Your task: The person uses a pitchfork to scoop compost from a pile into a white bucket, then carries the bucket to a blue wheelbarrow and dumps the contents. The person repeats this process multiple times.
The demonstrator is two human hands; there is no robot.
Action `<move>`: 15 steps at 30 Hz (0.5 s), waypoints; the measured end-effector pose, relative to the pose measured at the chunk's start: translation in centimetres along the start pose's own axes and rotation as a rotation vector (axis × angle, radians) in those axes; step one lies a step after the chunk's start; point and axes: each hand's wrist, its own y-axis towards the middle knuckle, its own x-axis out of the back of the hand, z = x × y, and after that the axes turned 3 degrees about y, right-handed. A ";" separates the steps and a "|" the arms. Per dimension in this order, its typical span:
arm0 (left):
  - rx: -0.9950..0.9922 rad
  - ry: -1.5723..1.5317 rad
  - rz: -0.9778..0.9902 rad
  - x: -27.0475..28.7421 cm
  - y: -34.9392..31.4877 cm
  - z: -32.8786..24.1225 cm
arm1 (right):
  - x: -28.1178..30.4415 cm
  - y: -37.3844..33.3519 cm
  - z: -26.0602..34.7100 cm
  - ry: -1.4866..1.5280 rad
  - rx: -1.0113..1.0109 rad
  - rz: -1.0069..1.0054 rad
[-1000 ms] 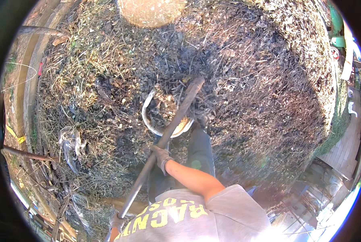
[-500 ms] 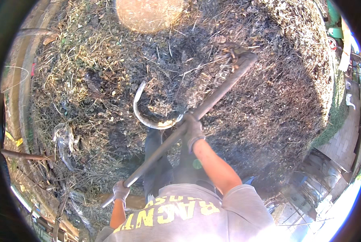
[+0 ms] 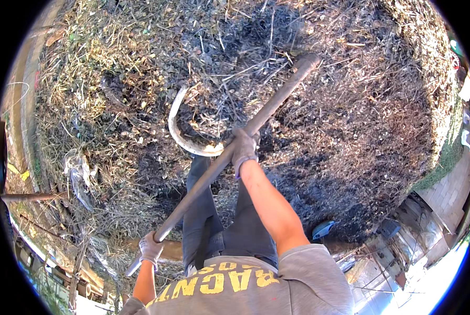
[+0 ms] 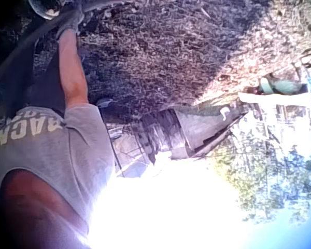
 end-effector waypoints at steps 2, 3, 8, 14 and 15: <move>0.045 -0.004 0.017 -1.5 -2.6 3.6 | -0.2 -6.4 -0.7 -0.008 -0.048 -0.047; 0.056 0.015 0.002 -1.9 -4.0 5.5 | -0.1 -8.8 -1.2 0.026 -0.077 -0.041; 0.238 0.070 0.095 -2.4 -11.5 12.9 | 1.8 -14.3 -6.6 0.005 -0.254 0.114; 0.490 -0.010 0.222 -2.9 -21.5 18.7 | 4.9 -19.7 -13.3 -0.173 -0.425 0.115; 0.505 0.028 0.200 -3.0 -22.1 18.7 | 5.1 -18.8 -14.5 -0.167 -0.453 0.138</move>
